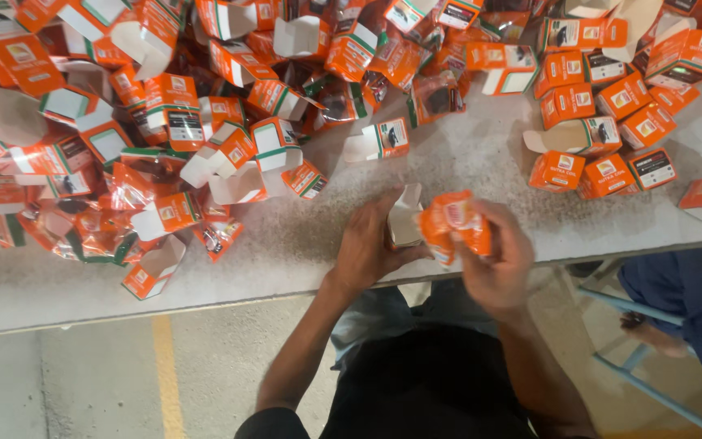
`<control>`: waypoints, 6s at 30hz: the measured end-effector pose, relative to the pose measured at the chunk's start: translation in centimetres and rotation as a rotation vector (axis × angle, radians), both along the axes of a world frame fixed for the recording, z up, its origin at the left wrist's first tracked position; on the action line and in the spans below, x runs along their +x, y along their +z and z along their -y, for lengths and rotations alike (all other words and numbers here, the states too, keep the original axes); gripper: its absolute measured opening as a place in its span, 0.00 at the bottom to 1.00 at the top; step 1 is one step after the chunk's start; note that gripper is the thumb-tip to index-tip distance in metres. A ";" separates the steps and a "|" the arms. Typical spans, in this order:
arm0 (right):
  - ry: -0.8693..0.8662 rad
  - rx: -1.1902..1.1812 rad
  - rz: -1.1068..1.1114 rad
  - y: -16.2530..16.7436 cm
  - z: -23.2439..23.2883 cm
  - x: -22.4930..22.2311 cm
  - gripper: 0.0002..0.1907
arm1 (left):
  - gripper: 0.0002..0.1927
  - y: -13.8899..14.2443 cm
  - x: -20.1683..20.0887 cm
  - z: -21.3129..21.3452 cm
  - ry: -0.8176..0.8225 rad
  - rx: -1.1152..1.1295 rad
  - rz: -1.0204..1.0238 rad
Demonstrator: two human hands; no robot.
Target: The person picks up small orange cardboard boxes one at a time from a large pile on the table, folds the flaps to close and shape each box by hand, and places the folded box back onto the table with the finished boxes.
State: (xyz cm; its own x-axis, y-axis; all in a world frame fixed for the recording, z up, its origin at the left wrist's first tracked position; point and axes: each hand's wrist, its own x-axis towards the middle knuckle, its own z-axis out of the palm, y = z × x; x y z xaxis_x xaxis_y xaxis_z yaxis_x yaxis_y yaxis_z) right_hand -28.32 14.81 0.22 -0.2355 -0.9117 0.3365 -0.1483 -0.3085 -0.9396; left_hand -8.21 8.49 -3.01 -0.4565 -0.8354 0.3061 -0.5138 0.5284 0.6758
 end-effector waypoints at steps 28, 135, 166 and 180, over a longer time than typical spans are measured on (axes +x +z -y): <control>0.103 -0.160 -1.012 3.9 -0.2 1.4 0.22 | 0.47 0.2 -0.9 -0.5 -0.021 -0.101 0.069; 0.125 -0.146 -0.756 0.6 0.1 -0.9 0.11 | 0.29 5.9 1.4 2.9 0.182 -0.198 0.180; -0.031 -0.136 -0.970 1.2 11.8 -5.0 0.26 | 0.14 2.6 2.4 0.2 0.298 -0.151 -0.119; 0.167 0.578 -0.408 2.1 -2.0 -2.8 0.21 | 0.19 3.2 1.7 0.7 0.082 -0.262 -0.060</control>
State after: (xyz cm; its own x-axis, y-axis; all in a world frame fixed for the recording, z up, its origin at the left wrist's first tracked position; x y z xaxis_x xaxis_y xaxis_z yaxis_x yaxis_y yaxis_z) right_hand -31.12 16.76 2.30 -0.0361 -0.9832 -0.1791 -0.5161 0.1718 -0.8391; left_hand -6.55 7.83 0.18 -0.3655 -0.7573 0.5412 -0.5254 0.6479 0.5516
